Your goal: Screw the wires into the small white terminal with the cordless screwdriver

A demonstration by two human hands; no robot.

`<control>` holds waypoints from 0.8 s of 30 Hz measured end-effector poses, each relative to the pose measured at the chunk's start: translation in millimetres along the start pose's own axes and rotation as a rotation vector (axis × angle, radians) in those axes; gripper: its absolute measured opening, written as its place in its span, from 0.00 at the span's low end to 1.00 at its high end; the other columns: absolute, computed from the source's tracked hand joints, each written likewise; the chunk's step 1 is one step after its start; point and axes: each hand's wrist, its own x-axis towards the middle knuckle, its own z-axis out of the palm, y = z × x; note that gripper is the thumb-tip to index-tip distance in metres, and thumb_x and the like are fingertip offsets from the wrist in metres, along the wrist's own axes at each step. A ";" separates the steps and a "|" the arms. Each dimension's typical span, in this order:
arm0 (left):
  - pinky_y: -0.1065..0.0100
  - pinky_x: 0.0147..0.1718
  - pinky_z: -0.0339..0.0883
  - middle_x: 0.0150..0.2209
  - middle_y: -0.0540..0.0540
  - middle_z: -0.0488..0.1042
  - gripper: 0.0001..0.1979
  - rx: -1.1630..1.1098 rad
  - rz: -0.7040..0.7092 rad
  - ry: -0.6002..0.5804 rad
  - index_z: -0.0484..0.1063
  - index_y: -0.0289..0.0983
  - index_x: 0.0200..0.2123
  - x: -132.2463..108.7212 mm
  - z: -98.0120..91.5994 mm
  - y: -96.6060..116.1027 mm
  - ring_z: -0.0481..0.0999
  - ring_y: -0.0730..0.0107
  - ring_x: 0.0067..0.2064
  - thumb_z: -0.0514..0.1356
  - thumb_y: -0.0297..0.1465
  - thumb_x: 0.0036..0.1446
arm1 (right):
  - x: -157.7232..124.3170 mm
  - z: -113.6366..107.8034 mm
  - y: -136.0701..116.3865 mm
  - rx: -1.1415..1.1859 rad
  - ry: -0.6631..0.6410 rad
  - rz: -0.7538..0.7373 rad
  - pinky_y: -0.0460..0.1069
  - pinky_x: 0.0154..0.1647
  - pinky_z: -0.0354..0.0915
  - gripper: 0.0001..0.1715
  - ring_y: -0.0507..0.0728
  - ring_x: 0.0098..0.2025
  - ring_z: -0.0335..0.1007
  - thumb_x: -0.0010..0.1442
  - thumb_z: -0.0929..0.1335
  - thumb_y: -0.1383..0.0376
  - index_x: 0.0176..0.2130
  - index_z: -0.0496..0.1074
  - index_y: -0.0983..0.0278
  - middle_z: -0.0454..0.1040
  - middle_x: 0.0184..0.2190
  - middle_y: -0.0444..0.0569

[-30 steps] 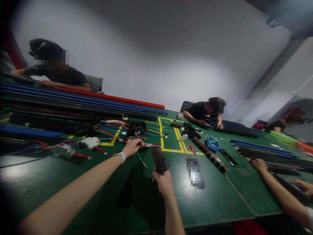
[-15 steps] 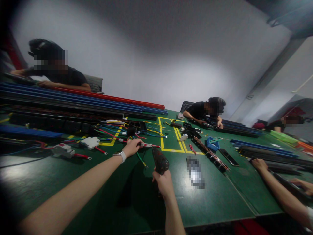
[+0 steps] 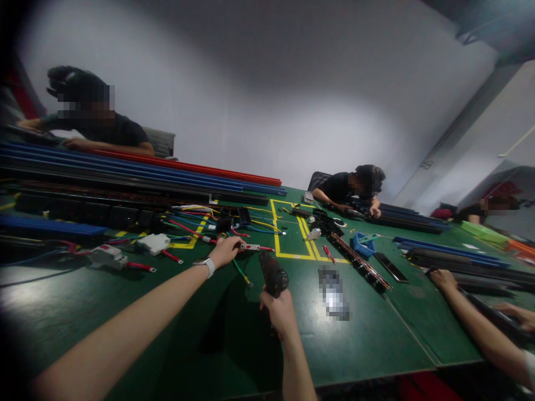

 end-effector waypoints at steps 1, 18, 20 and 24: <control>0.54 0.59 0.56 0.51 0.47 0.80 0.14 -0.002 -0.002 0.001 0.78 0.45 0.46 0.3 0.4 -0.3 0.76 0.58 0.53 0.58 0.28 0.59 | 0.0 0.1 0.0 -0.001 0.000 0.001 0.49 0.32 0.63 0.12 0.57 0.26 0.71 0.49 0.69 0.62 0.35 0.73 0.65 0.73 0.21 0.44; 0.55 0.57 0.56 0.51 0.47 0.80 0.13 -0.003 0.009 0.009 0.78 0.45 0.45 -0.6 -1.1 0.4 0.75 0.57 0.54 0.59 0.27 0.59 | -1.8 0.3 -5.5 0.001 -0.002 0.017 0.49 0.31 0.64 0.11 0.57 0.26 0.71 0.49 0.69 0.62 0.34 0.73 0.64 0.74 0.21 0.44; 0.55 0.57 0.56 0.51 0.48 0.80 0.13 0.000 0.016 0.010 0.78 0.45 0.45 -0.6 -1.1 0.0 0.75 0.57 0.54 0.58 0.27 0.59 | -1.6 0.2 -4.5 0.013 0.003 0.023 0.49 0.30 0.63 0.12 0.57 0.25 0.71 0.48 0.70 0.62 0.34 0.73 0.64 0.74 0.20 0.44; 0.55 0.57 0.57 0.51 0.48 0.80 0.12 0.000 0.020 0.009 0.78 0.46 0.45 -0.1 -0.6 -0.3 0.75 0.58 0.54 0.59 0.29 0.60 | -0.2 -0.4 0.7 0.011 0.000 0.021 0.49 0.30 0.63 0.13 0.57 0.25 0.71 0.49 0.70 0.61 0.35 0.73 0.64 0.73 0.21 0.44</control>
